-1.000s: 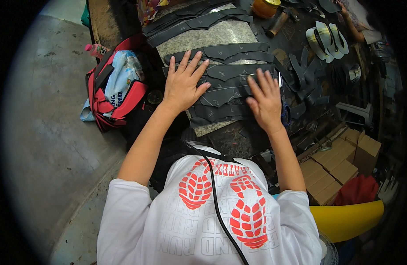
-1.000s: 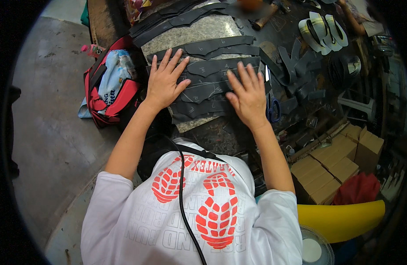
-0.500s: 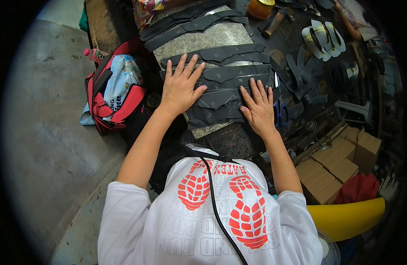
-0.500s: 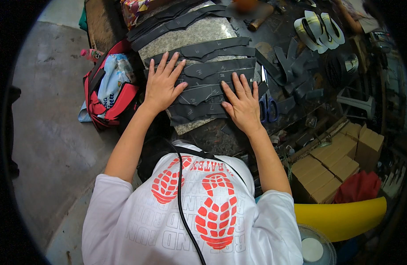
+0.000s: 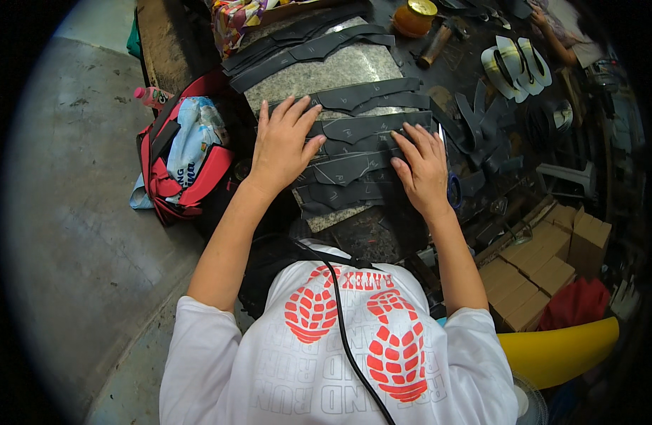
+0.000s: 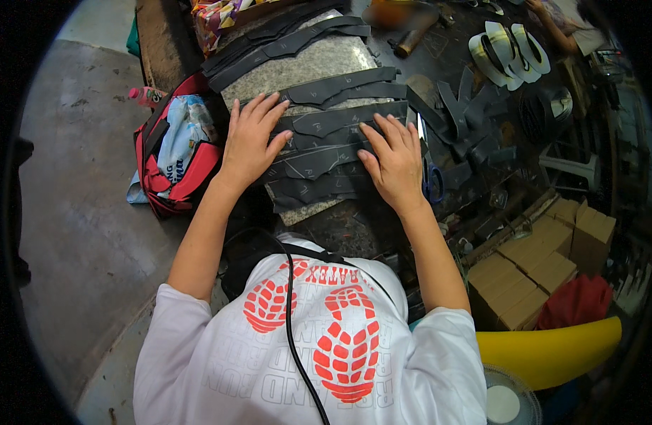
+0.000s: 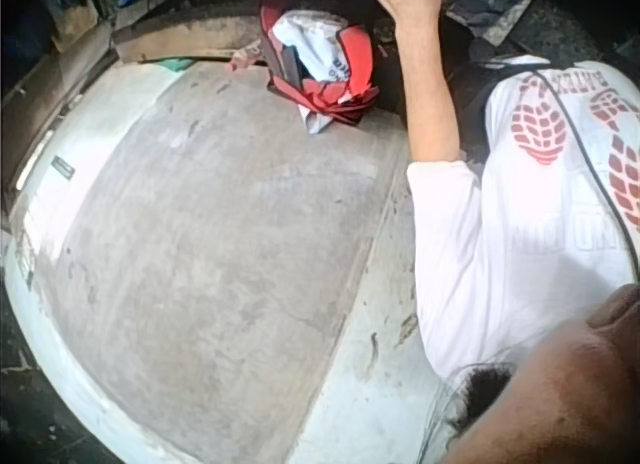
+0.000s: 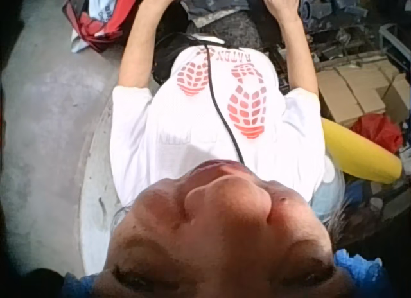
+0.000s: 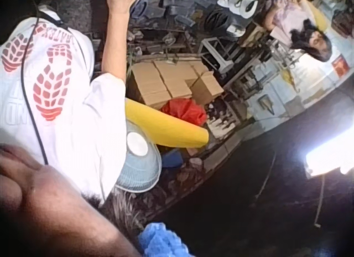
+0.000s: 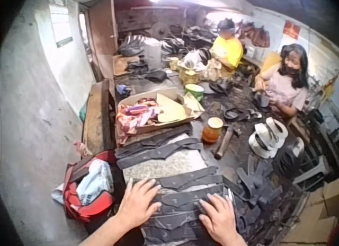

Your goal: The person sorts and stacks black rubber pieces on a workbench. They use scissors to trim some pieces and arrange them into neat piles. The person also briefly handles a small jar before returning to sorting the rubber pieces.

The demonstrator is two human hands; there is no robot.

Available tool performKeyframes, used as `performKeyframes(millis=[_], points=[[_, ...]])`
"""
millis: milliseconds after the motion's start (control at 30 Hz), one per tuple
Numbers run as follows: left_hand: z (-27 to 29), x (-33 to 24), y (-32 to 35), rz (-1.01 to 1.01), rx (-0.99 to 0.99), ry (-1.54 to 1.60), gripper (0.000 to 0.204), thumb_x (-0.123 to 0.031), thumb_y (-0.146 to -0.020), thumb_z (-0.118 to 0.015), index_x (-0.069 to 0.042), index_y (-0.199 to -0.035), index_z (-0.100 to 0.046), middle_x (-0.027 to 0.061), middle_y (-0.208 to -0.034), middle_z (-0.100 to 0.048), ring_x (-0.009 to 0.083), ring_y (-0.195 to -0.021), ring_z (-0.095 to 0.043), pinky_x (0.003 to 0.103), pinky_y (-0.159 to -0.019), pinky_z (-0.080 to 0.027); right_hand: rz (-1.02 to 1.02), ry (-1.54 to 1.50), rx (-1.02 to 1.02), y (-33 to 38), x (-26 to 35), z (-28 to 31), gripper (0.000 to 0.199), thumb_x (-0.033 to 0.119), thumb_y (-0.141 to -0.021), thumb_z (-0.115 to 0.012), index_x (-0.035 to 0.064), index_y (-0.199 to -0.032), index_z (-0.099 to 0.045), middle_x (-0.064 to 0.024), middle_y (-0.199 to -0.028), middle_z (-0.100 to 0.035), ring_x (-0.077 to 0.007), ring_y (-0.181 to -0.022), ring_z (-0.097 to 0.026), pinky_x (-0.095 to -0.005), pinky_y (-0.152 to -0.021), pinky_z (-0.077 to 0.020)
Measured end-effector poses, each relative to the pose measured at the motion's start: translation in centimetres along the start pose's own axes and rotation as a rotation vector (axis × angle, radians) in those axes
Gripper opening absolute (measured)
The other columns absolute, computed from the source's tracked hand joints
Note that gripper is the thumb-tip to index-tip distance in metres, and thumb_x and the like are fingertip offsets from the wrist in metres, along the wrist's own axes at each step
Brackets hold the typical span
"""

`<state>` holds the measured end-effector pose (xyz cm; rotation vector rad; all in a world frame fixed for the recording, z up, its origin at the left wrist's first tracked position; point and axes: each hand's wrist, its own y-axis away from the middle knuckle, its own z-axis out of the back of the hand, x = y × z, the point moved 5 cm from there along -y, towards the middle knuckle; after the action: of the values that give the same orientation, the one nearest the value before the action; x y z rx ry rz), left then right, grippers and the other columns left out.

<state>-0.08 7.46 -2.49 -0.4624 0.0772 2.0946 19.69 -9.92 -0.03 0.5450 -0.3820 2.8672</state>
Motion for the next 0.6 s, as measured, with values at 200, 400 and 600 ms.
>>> performKeyframes(millis=[200, 400, 600], points=[[-1.0, 0.4, -2.2, -0.022, -0.082, -0.075, 0.063, -0.043, -0.098, -0.061, -0.017, -0.153, -0.047, 0.0076, -0.162, -0.038, 0.0332, -0.152, -0.03, 0.062, -0.122, -0.019, 0.111, 0.083, -0.091, -6.1, -0.1, -2.3, 0.055, 0.033, -0.094, -0.068, 0.0223, -0.146, -0.056, -0.012, -0.158, -0.043, -0.0357, -0.146, -0.04, -0.0563, -0.118, -0.0293], [-1.9, 0.7, -2.3, -0.041, -0.064, -0.127, 0.064, -0.044, -0.099, -0.058, -0.017, -0.155, -0.044, 0.0071, -0.163, -0.038, 0.0325, -0.153, -0.028, 0.062, -0.122, -0.019, 0.074, 0.263, 0.035, -8.0, -0.9, -6.5, 0.062, 0.053, -0.098, -0.056, 0.0274, -0.154, -0.047, -0.0103, -0.164, -0.036, -0.0317, -0.152, -0.032, -0.0582, -0.122, -0.0214], [-2.0, 0.4, -1.9, -0.029, -0.058, -0.166, 0.064, -0.043, -0.099, -0.058, -0.017, -0.155, -0.044, 0.0073, -0.162, -0.038, 0.0334, -0.152, -0.029, 0.061, -0.121, -0.02, 0.072, 0.266, 0.053, -7.2, -1.2, -6.7, 0.062, 0.053, -0.098, -0.056, 0.0277, -0.154, -0.046, -0.0103, -0.164, -0.036, -0.0312, -0.152, -0.031, -0.0581, -0.122, -0.0215]])
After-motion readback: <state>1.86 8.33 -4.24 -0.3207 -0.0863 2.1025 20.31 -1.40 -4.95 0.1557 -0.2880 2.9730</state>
